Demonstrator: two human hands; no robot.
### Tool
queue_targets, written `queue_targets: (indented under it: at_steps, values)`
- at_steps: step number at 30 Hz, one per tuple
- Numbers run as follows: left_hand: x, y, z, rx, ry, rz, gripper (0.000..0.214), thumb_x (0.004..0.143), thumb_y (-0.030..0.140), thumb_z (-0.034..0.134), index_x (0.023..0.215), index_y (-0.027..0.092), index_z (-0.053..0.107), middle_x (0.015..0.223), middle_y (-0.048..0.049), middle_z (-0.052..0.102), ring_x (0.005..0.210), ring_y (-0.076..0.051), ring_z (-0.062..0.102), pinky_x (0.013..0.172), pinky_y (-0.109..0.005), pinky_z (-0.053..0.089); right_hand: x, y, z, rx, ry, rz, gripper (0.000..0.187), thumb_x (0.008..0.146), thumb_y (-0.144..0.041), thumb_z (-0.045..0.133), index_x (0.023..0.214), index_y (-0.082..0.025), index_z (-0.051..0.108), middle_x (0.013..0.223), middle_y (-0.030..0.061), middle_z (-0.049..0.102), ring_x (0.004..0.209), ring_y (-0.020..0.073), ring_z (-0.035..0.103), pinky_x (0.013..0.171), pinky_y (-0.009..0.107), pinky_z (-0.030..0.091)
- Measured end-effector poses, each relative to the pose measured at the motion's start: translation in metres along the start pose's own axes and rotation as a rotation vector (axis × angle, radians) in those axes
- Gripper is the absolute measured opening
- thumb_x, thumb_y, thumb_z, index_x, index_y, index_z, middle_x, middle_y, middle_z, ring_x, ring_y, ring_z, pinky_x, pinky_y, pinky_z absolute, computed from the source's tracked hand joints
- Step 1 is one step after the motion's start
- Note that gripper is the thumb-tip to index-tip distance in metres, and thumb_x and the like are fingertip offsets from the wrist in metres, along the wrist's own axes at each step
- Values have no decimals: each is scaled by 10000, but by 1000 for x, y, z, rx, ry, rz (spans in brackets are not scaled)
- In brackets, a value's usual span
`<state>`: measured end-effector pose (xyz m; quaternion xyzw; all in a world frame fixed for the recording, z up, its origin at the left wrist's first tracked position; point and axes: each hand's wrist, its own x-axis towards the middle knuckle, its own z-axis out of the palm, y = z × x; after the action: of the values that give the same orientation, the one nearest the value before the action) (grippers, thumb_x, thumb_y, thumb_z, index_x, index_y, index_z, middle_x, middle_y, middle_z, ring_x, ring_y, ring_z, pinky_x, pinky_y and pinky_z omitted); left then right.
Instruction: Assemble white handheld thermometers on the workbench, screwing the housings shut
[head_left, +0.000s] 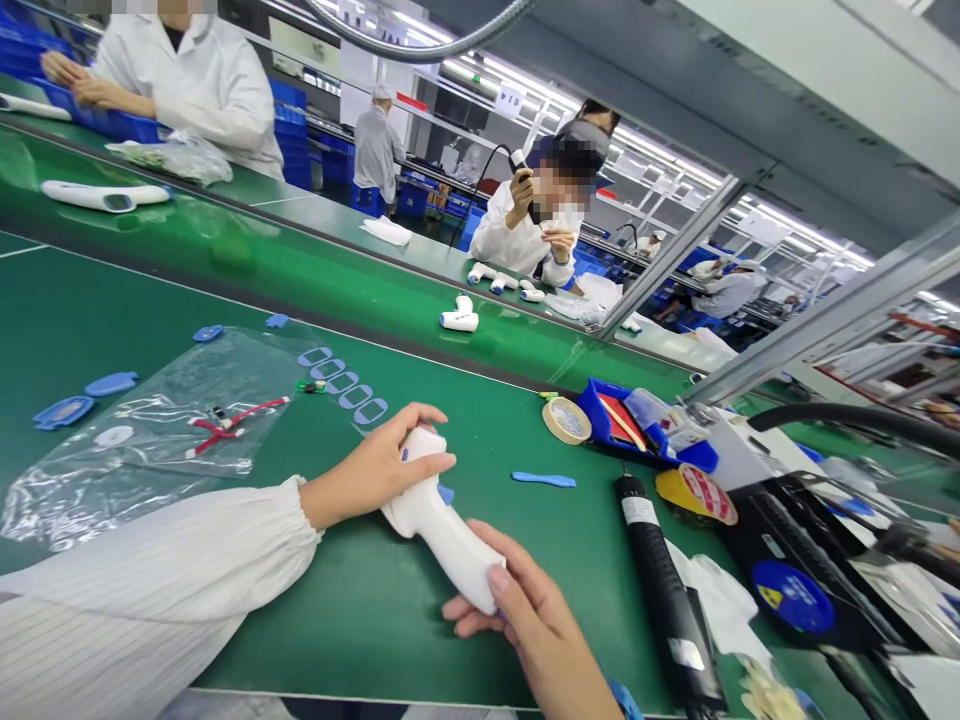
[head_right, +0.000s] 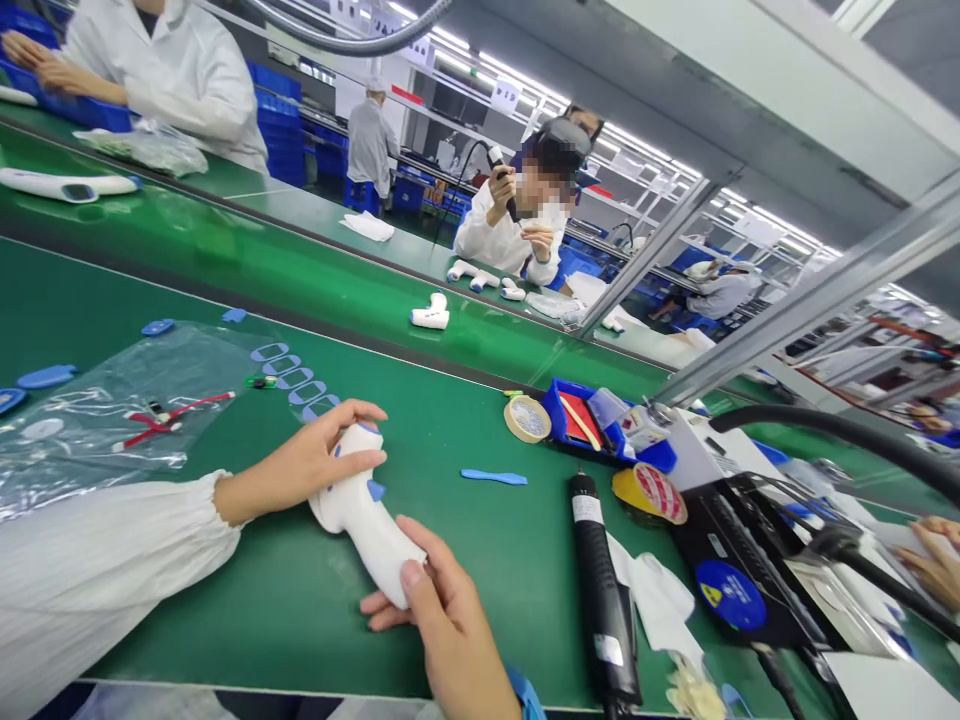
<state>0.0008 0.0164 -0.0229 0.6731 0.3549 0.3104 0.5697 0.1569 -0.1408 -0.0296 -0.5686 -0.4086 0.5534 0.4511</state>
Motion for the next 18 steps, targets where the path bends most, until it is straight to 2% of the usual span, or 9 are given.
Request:
queue_targets:
  at_steps: [3,6,8,10,12,14,15,18]
  values:
    - [2,5,10,43,-139,-78,372,768,461,576,1060,238,516,777,19,514,609,-119,499,517,-202,405,-29,-11,-47,-380,164,-122,347,867,-430,519,1137,-236,613,921,76,705,837,210,670,802,329,533]
    - [12,6,18,111,-183,-172,378,764,496,550,1032,231,530,684,21,516,551,-139,507,445,-206,372,-54,-23,-114,-849,464,-346,245,856,-380,530,1037,-277,657,934,39,708,816,198,681,737,277,561]
    - [21,4,21,191,-195,-199,391,748,508,545,1015,222,539,683,9,529,548,-159,516,436,-224,374,-63,-27,-156,-1170,566,-520,237,848,-344,526,1039,-270,644,976,42,696,859,211,671,739,301,567]
    - [31,5,23,345,-166,-114,369,728,498,553,963,215,570,775,-28,565,661,-200,553,529,-269,432,-65,-27,-186,-1458,477,-633,272,860,-240,461,1077,-263,623,996,52,686,884,207,662,743,318,569]
    - [42,11,27,554,-94,78,332,722,467,561,932,213,597,943,-69,575,874,-258,546,713,-348,454,-61,-24,-200,-1708,297,-661,440,814,-62,371,1135,-262,596,1060,70,664,914,198,647,755,336,563]
    - [56,24,36,746,-77,258,295,758,424,536,949,210,606,1045,-84,556,1011,-283,491,842,-404,406,-53,-22,-202,-1892,158,-671,606,724,59,323,1172,-265,573,1155,96,620,977,213,621,774,379,547]
    - [65,32,44,814,-107,309,277,786,399,514,963,207,607,1048,-85,558,1024,-282,482,864,-414,390,-48,-21,-200,-1951,108,-681,638,702,84,321,1174,-267,569,1192,105,598,1013,227,604,778,401,539]
    - [100,52,78,923,-226,358,203,818,315,516,918,190,641,1002,-92,582,1014,-268,487,889,-407,372,-34,-22,-194,-2011,-6,-740,493,751,58,382,1072,-241,608,1196,124,592,1066,252,573,774,406,527]
